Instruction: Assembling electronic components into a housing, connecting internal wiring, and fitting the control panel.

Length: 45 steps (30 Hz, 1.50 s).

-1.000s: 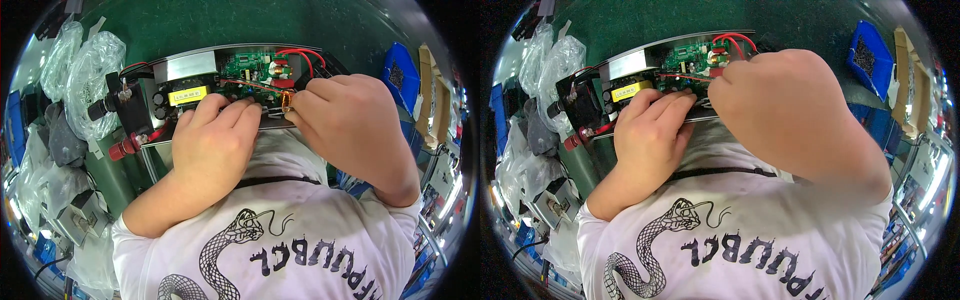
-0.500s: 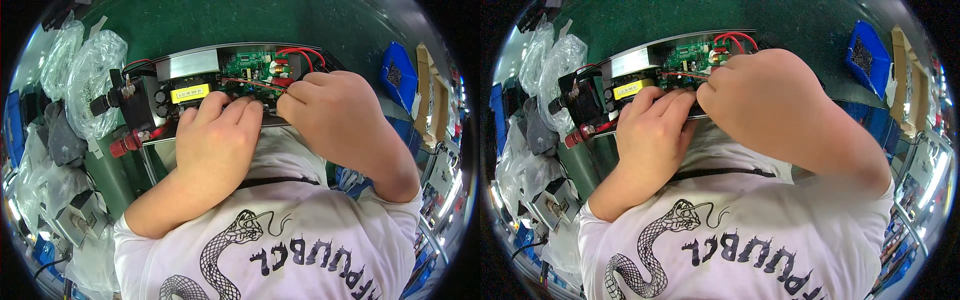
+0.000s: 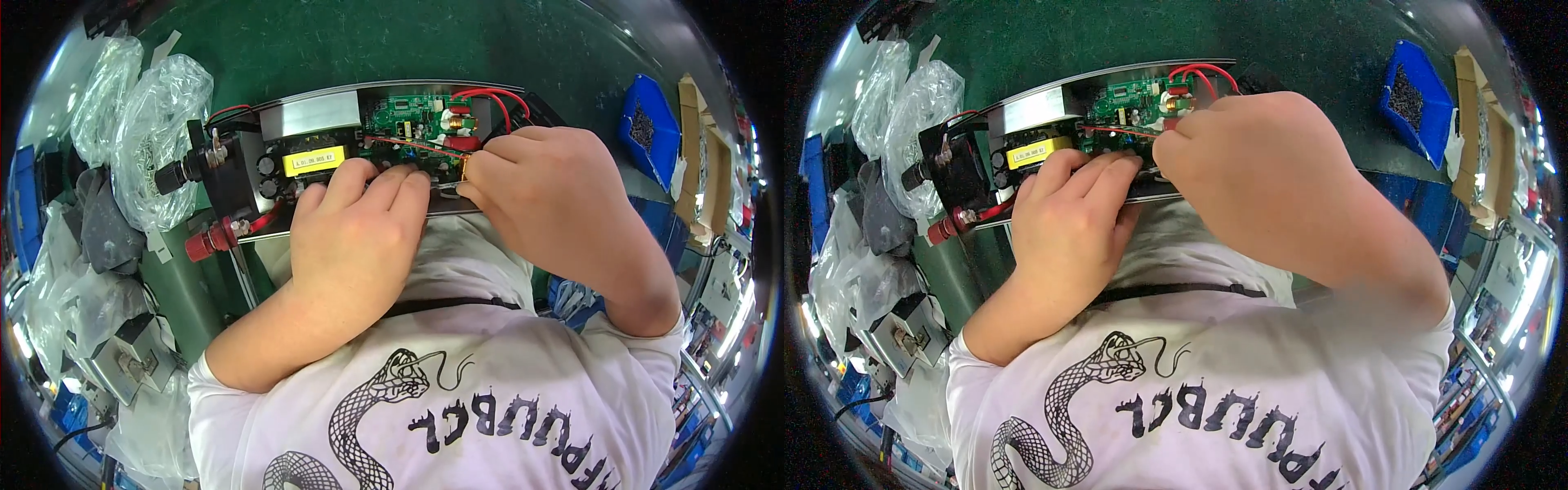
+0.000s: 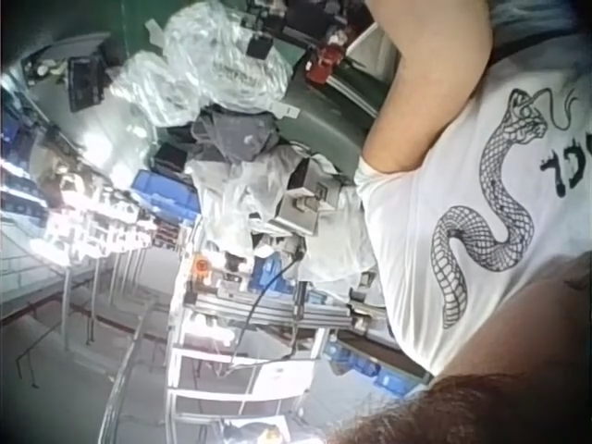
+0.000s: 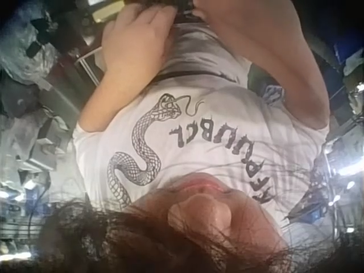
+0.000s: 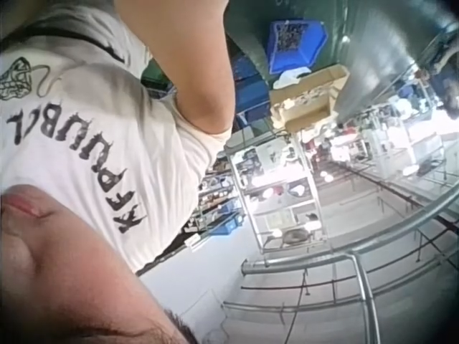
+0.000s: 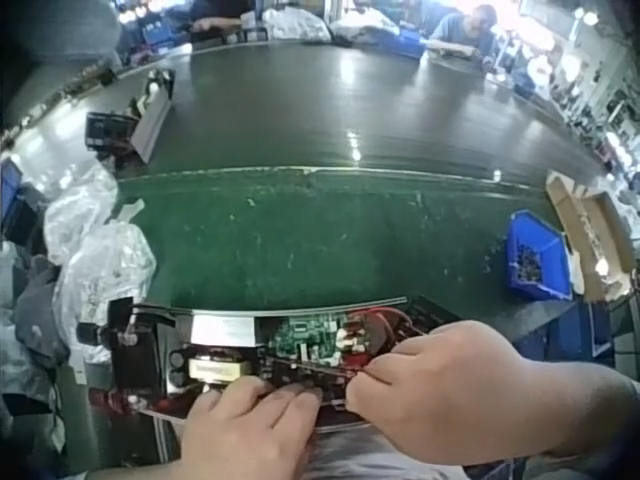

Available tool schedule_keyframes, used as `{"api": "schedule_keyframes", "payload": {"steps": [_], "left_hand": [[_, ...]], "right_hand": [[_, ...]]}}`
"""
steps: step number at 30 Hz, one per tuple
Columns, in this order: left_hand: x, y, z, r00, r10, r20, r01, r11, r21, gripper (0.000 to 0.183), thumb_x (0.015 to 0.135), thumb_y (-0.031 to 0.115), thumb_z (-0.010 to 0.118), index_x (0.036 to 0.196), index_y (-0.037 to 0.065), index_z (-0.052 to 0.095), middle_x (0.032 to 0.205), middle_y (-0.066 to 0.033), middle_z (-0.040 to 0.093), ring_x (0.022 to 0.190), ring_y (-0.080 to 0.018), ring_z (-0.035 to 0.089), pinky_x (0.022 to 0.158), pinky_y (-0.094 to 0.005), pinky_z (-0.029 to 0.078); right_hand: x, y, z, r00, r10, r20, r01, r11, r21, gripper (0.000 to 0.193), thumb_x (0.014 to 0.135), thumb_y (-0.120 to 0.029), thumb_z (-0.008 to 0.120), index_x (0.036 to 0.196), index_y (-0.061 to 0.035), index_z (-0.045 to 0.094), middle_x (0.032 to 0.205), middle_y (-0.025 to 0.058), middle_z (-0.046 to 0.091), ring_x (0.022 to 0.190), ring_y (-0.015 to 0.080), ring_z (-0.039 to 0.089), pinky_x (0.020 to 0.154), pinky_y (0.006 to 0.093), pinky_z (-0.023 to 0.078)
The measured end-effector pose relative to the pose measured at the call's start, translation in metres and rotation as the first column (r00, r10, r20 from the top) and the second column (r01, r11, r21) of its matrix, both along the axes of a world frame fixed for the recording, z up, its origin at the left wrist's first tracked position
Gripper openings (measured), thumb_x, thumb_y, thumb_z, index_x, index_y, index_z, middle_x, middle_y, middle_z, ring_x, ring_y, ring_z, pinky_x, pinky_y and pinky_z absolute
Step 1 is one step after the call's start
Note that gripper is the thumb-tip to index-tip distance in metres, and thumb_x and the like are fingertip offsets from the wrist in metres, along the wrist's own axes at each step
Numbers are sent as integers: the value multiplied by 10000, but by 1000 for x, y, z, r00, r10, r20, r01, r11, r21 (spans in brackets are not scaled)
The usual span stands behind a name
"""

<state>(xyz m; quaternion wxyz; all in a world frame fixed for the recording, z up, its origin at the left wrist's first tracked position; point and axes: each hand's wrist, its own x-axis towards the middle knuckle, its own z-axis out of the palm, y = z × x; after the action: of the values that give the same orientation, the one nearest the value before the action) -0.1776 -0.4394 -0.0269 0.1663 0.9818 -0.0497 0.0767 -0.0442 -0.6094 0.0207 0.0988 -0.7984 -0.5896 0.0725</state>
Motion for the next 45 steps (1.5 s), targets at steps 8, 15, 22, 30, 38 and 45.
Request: {"api": "schedule_keyframes", "payload": {"steps": [8, 15, 22, 30, 38, 45], "left_hand": [[0, 0, 1, 1000, 13, 6, -13, 1000, -24, 389, 750, 225, 740, 1118, 111, 684, 1074, 25, 697, 986, -184, 606, 755, -349, 464], [-1, 0, -2, 1000, 16, 14, -15, 999, -52, 386, 754, 220, 732, 1125, 131, 674, 1070, 29, 676, 982, -187, 608, 760, -353, 460], [0, 2, -3, 999, 0, 51, 2, 999, -42, 303, 768, 182, 670, 1071, 168, 673, 1046, 40, 664, 963, -185, 612, 743, -347, 462], [-1, 4, -8, 997, -22, 78, 23, 1000, -18, 303, 763, 188, 661, 1065, 186, 680, 1092, 36, 668, 956, -191, 620, 720, -336, 473], [-3, 5, -4, 998, -33, 50, 34, 999, -19, 311, 762, 188, 665, 1072, 187, 692, 1172, 12, 662, 977, -204, 626, 714, -343, 486], [-2, 5, -3, 999, -34, 36, 35, 999, -7, 296, 766, 188, 666, 1060, 173, 694, 1177, 4, 663, 988, -205, 626, 712, -342, 482]], "right_hand": [[-6, -2, 3, 998, -21, 52, 27, 993, -119, 66, 786, -161, 649, 829, -116, 629, 763, 13, 638, 729, 213, 668, 601, 371, 517], [-8, -1, 4, 992, -17, 128, 24, 998, -53, 196, 786, -189, 766, 740, -123, 588, 685, -4, 533, 632, 177, 581, 561, 338, 457], [-7, -1, 9, 991, -26, 132, 38, 995, -92, 205, 760, -208, 785, 728, -133, 597, 683, -10, 531, 635, 177, 580, 567, 339, 458], [-6, -1, 4, 996, -11, 84, 20, 995, -101, 156, 754, -196, 759, 732, -138, 616, 684, -12, 541, 631, 174, 585, 559, 335, 465], [-7, 1, 7, 988, 19, 154, 0, 993, -118, 118, 752, -191, 739, 725, -146, 633, 669, -16, 533, 626, 172, 586, 560, 333, 472], [-4, -2, 15, 991, -57, 123, 65, 996, -64, 208, 759, -206, 800, 711, -117, 618, 663, 4, 551, 620, 199, 596, 557, 350, 477]]}}
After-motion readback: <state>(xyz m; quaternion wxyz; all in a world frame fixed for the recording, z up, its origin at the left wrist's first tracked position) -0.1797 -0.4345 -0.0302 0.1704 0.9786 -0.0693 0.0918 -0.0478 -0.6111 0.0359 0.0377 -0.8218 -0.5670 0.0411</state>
